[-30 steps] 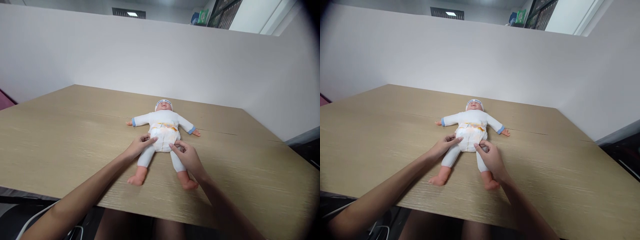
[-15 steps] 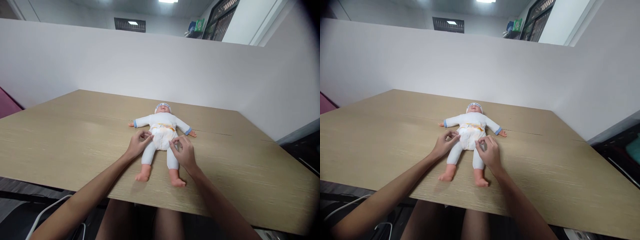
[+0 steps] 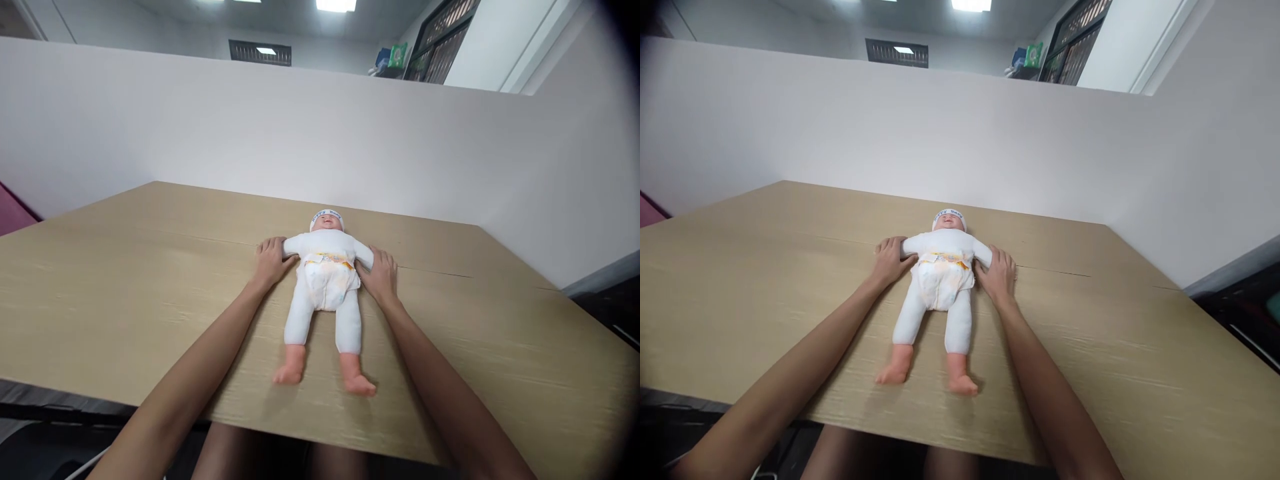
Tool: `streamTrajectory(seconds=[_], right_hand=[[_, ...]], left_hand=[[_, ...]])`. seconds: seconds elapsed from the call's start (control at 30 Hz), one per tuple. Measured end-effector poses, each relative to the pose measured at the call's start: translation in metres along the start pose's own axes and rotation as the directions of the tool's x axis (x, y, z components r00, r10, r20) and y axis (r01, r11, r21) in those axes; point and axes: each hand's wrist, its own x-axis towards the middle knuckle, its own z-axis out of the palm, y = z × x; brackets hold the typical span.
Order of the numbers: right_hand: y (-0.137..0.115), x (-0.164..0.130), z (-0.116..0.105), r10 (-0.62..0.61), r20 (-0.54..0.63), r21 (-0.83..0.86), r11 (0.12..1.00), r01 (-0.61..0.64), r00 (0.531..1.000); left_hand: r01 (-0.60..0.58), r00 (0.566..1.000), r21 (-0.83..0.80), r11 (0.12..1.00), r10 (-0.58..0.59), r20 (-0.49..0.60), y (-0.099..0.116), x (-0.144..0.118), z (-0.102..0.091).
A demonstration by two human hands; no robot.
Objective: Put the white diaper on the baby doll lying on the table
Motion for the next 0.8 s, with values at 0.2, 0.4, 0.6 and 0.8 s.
streamTrajectory(seconds=[0.2, 0.4, 0.6, 0.8], right_hand=[[-0.004, 0.002, -0.001, 0.053, 0.067, 0.043, 0.998, -0.056, 0.996], [-0.035, -0.002, -0.030, 0.181, 0.065, 0.169, 0.967, -0.190, 0.981], [-0.056, -0.035, -0.119, 0.183, 0.123, 0.436, 0.873, -0.219, 0.975], [-0.071, -0.136, -0.234, -0.187, 0.331, 0.613, 0.788, -0.060, 0.925]], left_hand=[[0.016, 1.000, 0.042, 0.999, -0.016, 0.015, -0.002, 0.008, 0.005], [0.107, 0.994, -0.054, 0.993, -0.108, -0.002, 0.031, -0.004, -0.034], [0.299, 0.952, -0.303, 0.905, -0.302, 0.039, 0.098, -0.094, -0.126], [0.381, 0.911, -0.372, 0.846, -0.276, 0.307, 0.130, -0.325, -0.186]])
